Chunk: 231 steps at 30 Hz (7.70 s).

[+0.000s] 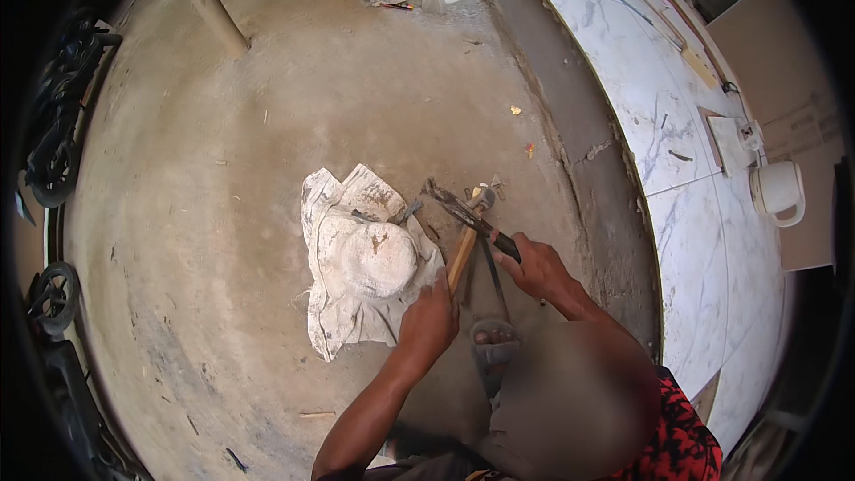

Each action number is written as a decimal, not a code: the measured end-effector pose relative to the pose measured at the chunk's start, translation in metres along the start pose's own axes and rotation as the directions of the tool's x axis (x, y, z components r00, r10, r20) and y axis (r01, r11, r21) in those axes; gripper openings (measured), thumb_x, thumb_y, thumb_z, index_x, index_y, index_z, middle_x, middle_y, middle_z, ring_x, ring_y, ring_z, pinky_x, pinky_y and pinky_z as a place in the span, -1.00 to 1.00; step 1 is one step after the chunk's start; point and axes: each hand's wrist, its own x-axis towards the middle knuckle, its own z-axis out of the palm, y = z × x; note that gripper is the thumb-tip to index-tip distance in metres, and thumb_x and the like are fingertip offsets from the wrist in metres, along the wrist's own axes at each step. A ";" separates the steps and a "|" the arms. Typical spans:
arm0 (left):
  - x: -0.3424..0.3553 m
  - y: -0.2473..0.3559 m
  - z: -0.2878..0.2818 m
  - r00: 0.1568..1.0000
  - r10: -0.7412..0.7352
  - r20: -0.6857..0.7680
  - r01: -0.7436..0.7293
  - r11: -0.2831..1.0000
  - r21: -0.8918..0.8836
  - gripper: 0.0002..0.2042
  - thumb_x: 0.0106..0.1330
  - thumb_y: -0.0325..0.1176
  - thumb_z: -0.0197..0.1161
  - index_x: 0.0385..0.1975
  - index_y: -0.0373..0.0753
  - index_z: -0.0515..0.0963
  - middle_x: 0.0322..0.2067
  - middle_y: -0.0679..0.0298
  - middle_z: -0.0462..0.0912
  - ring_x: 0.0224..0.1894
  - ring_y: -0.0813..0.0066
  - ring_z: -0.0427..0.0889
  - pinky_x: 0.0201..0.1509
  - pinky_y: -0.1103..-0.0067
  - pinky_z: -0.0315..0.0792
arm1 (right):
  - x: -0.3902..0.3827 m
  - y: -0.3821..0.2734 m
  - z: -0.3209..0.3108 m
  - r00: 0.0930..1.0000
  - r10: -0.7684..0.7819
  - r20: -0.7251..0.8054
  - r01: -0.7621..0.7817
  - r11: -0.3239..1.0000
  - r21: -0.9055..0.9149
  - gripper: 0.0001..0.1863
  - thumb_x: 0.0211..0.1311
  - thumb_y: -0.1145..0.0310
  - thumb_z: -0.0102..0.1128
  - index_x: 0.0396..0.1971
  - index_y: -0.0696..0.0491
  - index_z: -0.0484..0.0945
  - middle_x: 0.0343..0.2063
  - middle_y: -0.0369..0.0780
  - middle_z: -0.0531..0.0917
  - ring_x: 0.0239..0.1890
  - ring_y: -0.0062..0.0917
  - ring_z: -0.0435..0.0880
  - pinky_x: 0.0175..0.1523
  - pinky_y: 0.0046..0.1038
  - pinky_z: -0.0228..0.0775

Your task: The person sharpens the edge of a small metal blade by rubbing a small rectangular stone against it while holding the blade against a piece of wood for stability.

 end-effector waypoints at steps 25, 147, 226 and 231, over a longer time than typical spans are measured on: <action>0.043 -0.003 0.017 0.782 -0.229 0.580 0.585 -0.050 -0.809 -0.82 0.38 -0.35 0.06 -0.12 -0.27 0.36 -0.46 0.27 0.47 -0.55 0.51 0.45 -0.46 0.56 0.42 | -0.031 0.063 0.060 0.989 0.103 -0.108 -0.027 0.837 0.547 -0.55 0.29 0.10 0.16 -0.04 0.18 0.45 -0.48 -0.09 0.58 -0.40 -0.39 0.60 -0.24 -0.38 0.40; 0.031 0.006 -0.001 0.988 0.062 -0.139 -0.076 0.992 -0.096 -0.54 0.23 -0.39 0.17 0.13 -0.37 0.33 -0.23 -0.22 0.58 -0.20 -0.26 0.56 -0.08 0.16 0.43 | 0.032 0.046 -0.011 0.971 0.240 -0.018 -0.238 0.970 0.054 -0.81 0.07 0.32 0.17 -0.43 0.13 0.46 -0.50 0.00 0.61 -0.36 0.02 0.60 -0.24 -0.12 0.41; 0.012 -0.016 0.031 0.982 0.094 -0.163 -0.131 0.965 -0.228 -0.50 0.25 -0.37 0.14 0.17 -0.36 0.22 -0.34 -0.30 0.57 -0.33 -0.22 0.59 -0.20 0.21 0.48 | 0.006 -0.034 -0.034 0.741 -0.626 -0.242 0.655 0.753 0.059 -0.82 0.06 0.42 0.23 -0.52 0.14 0.40 -0.65 -0.09 0.45 -0.55 -0.11 0.50 -0.43 -0.21 0.34; 0.014 0.009 0.016 0.997 -0.074 -0.034 0.063 0.964 -0.258 -0.49 0.27 -0.28 0.14 0.20 -0.27 0.23 -0.26 -0.26 0.58 -0.16 -0.29 0.55 -0.09 0.12 0.42 | 0.056 0.055 -0.018 0.998 0.058 -0.032 -0.063 0.975 -0.213 -0.85 0.06 0.39 0.19 -0.50 0.12 0.42 -0.58 -0.04 0.55 -0.46 -0.05 0.59 -0.37 -0.15 0.39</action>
